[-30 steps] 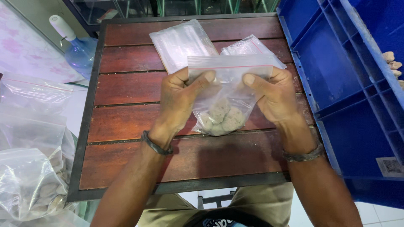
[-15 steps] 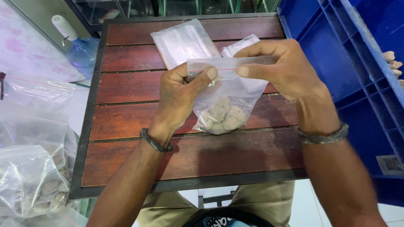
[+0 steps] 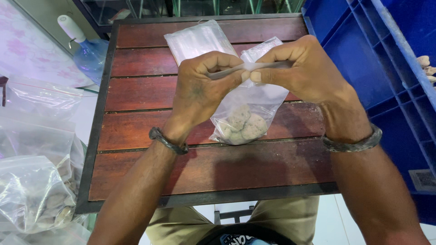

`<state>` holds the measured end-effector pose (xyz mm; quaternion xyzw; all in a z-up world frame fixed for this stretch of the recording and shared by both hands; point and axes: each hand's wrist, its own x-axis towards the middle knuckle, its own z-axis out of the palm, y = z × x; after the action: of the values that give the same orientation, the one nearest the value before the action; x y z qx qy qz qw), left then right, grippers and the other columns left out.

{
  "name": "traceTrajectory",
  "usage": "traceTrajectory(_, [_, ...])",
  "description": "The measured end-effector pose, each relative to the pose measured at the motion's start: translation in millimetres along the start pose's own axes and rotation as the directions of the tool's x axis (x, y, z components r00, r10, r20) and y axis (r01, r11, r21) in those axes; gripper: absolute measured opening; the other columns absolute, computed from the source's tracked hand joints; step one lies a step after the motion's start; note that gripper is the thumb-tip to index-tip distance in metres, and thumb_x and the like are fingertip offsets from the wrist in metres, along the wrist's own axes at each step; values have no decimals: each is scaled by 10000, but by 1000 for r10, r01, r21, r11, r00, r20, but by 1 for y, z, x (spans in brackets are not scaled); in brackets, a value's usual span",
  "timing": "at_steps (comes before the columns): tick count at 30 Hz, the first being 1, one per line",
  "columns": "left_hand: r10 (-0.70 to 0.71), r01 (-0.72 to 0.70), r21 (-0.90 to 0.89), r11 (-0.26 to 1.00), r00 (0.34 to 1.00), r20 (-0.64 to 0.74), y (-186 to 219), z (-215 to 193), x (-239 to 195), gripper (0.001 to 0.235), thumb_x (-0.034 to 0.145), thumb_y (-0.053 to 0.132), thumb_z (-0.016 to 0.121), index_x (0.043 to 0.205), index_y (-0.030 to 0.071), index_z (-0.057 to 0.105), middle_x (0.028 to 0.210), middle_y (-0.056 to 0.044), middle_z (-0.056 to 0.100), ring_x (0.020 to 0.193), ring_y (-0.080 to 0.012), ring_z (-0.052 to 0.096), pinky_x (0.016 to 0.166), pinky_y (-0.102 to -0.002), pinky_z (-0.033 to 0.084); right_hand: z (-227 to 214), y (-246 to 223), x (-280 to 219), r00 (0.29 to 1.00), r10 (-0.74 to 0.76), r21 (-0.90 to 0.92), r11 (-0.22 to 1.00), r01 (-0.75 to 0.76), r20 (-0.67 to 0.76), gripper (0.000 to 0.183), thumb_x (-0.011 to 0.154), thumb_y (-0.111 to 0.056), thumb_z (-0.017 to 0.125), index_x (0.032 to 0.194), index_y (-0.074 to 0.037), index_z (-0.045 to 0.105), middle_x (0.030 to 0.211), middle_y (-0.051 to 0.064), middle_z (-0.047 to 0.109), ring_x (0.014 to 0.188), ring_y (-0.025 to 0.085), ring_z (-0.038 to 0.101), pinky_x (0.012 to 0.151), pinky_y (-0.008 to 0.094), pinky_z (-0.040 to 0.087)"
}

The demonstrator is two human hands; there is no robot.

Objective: The person places small rocks into plastic bags by hand, seals the bags, and puts them into a large container.

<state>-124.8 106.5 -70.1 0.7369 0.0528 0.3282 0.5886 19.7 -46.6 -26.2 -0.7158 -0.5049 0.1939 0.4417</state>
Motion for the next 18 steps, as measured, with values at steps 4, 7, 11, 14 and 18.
traceTrajectory(4, [-26,28,-62,998,999,25,-4,-3,-1,165,862,173,819,957,61,743,893,-25,771,792,-59,700,713,-184,609,1,2,-2,1000,-21,68,998,20,20,156,914,-183,799,894,-30,774,527,-39,482,482,35,328,427,197,234])
traceTrajectory(7, [-76,78,-93,993,997,20,-8,-13,0,147,839,149,844,916,70,748,824,10,748,705,-23,640,600,-164,533,0,5,0,1000,-25,8,1000,25,0,133,908,-165,818,873,-40,787,622,-19,604,571,31,422,490,194,304])
traceTrajectory(11, [-2,3,-16,1000,999,52,-9,-37,-3,165,882,153,838,973,62,734,808,-2,725,688,-32,608,575,-164,482,0,12,2,1000,-10,44,999,10,2,135,895,-147,810,910,-15,786,765,37,725,676,52,572,566,185,421])
traceTrajectory(14, [-2,1,18,1000,999,55,-1,-54,-7,177,898,141,824,1016,63,718,890,-56,767,738,-83,706,617,-174,558,0,10,2,1000,3,41,999,-2,-8,120,902,-133,806,910,-16,787,768,40,728,671,60,577,565,186,421])
traceTrajectory(18, [-57,52,-77,996,996,-70,2,-69,-9,143,945,4,748,1075,29,692,979,-144,787,831,-212,815,737,-285,721,0,5,2,997,51,66,997,-47,-50,77,886,-88,811,887,-17,780,831,66,764,742,85,656,633,194,500])
